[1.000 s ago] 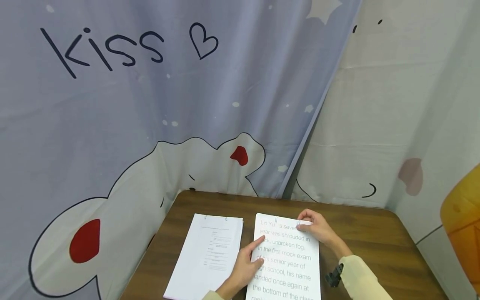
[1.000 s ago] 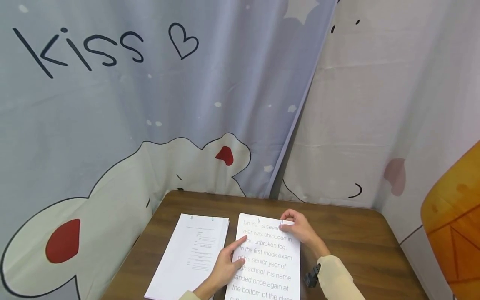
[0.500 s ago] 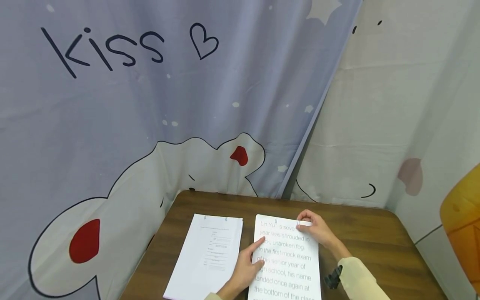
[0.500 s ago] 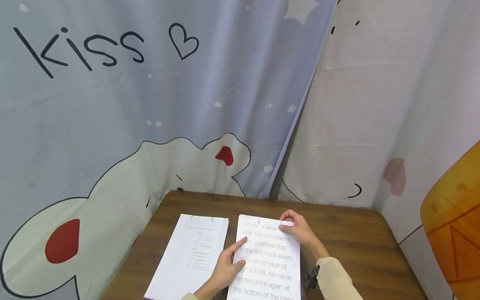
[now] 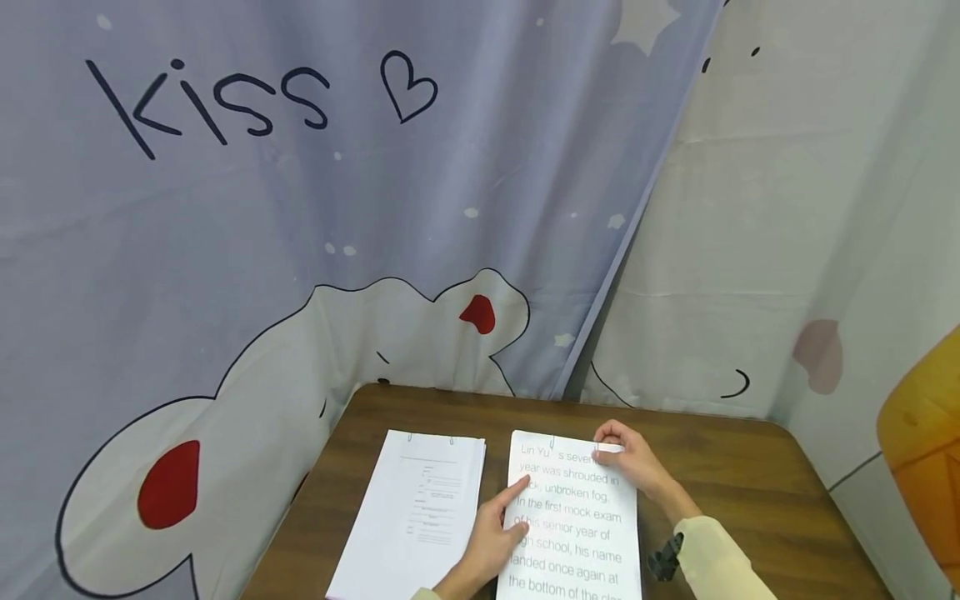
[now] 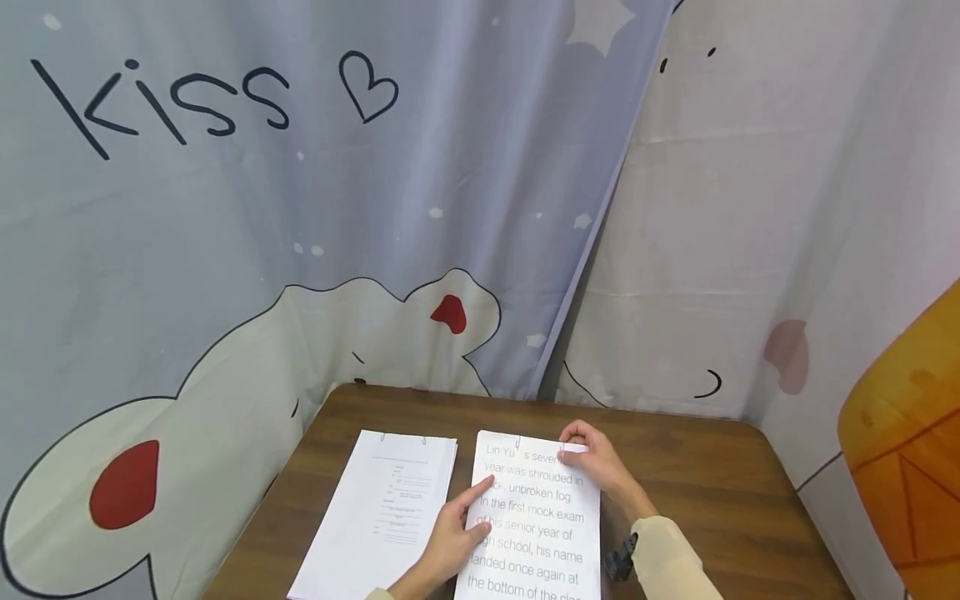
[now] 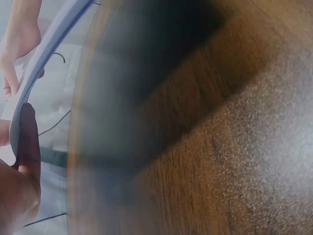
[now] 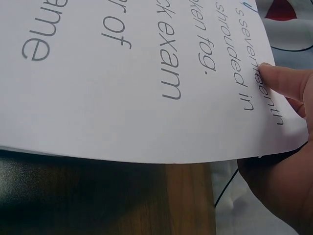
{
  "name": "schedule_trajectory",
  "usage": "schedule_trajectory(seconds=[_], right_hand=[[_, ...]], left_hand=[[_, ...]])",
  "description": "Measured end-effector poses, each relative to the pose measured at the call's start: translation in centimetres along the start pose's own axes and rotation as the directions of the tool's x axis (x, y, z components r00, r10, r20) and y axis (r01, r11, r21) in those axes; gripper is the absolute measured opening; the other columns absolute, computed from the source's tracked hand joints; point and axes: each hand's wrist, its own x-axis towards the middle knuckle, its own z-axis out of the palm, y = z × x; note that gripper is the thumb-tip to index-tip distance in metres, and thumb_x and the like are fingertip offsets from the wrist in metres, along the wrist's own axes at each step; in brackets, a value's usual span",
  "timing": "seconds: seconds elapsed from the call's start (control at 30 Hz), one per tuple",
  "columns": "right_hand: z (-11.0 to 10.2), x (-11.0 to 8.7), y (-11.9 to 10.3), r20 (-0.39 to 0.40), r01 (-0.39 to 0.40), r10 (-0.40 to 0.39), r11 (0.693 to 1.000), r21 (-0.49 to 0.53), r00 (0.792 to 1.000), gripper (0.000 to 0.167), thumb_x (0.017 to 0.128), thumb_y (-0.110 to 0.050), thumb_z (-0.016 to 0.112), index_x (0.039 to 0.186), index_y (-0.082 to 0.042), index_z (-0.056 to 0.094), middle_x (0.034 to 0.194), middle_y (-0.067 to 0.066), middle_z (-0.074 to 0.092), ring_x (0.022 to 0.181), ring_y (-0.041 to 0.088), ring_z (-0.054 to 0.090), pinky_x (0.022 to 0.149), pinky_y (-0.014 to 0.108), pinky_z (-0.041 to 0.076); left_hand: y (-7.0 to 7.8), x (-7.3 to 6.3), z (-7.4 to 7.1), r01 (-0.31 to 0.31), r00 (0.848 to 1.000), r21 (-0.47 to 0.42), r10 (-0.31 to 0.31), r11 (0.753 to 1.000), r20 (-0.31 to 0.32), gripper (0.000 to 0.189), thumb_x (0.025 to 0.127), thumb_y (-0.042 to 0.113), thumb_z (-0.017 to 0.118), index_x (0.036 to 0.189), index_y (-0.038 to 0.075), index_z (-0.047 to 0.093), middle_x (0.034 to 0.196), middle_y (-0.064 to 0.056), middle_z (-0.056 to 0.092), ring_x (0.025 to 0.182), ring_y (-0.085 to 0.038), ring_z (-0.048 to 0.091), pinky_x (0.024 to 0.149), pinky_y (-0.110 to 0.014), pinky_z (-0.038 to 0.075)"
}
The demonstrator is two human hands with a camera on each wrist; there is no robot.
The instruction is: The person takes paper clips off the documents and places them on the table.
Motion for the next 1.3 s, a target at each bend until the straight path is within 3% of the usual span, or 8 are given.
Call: schedule_trajectory(seconds=[0.17,0.6,0.77,1.03,1.3], right_hand=[[0.0,-0.1,-0.2,-0.03,-0.014,0.014,1.0,-0.006,0.999,0.024,0.09,0.0,0.076,0.11,0.002,0.062,0.086,0.007,0.066,0.071,0.019,0.065,0.06,0.028,0.056],[0.1,-0.5,0.1,-0.034,-0.008,0.009,1.0,0.015,0.999,0.026,0.091,0.001,0.074,0.113,0.006,0.06,0.087,0.012,0.065,0.072,0.02,0.065,0.061,0.028,0.056],[0.1,-0.6,0.2,-0.048,-0.015,0.017,0.999,0.028,0.999,0.022,0.092,0.002,0.074,0.11,0.002,0.061,0.086,0.01,0.065,0.071,0.019,0.065,0.061,0.027,0.056],[0.0,-0.8,0.1,-0.106,0.002,0.007,0.996,0.085,0.994,0.022,0.094,0.005,0.071,0.112,0.006,0.058,0.083,0.011,0.063,0.069,0.016,0.06,0.062,0.025,0.052],[-1.2,-0.7,0.2,-0.16,0.044,-0.041,0.999,0.013,0.986,0.023,0.094,0.004,0.071,0.114,0.007,0.058,0.084,0.01,0.066,0.071,0.011,0.059,0.063,0.023,0.051]], left_hand=[[0.2,-0.1,0.1,-0.021,1.0,-0.012,0.021,1.0,0.001,0.076,0.086,-0.018,0.061,0.157,0.007,0.05,0.155,-0.024,0.055,0.104,-0.023,0.077,0.083,-0.03,0.066],[0.3,-0.3,0.4,0.026,1.0,-0.046,-0.026,0.999,-0.011,0.076,0.087,-0.017,0.061,0.157,0.011,0.051,0.157,-0.022,0.053,0.101,-0.026,0.078,0.081,-0.03,0.066],[0.4,-0.2,0.4,0.0,1.0,-0.028,0.0,1.0,0.005,0.076,0.086,-0.019,0.06,0.157,0.01,0.051,0.156,-0.022,0.055,0.104,-0.025,0.077,0.083,-0.028,0.066],[0.5,-0.5,0.4,-0.012,1.0,0.015,0.012,1.0,0.006,0.076,0.086,-0.019,0.06,0.157,0.01,0.051,0.155,-0.021,0.056,0.108,-0.022,0.076,0.085,-0.025,0.065],[0.0,-0.8,0.1,-0.008,1.0,0.017,0.008,1.0,-0.006,0.077,0.085,-0.019,0.061,0.156,0.009,0.052,0.158,-0.021,0.052,0.117,-0.026,0.073,0.09,-0.025,0.063]])
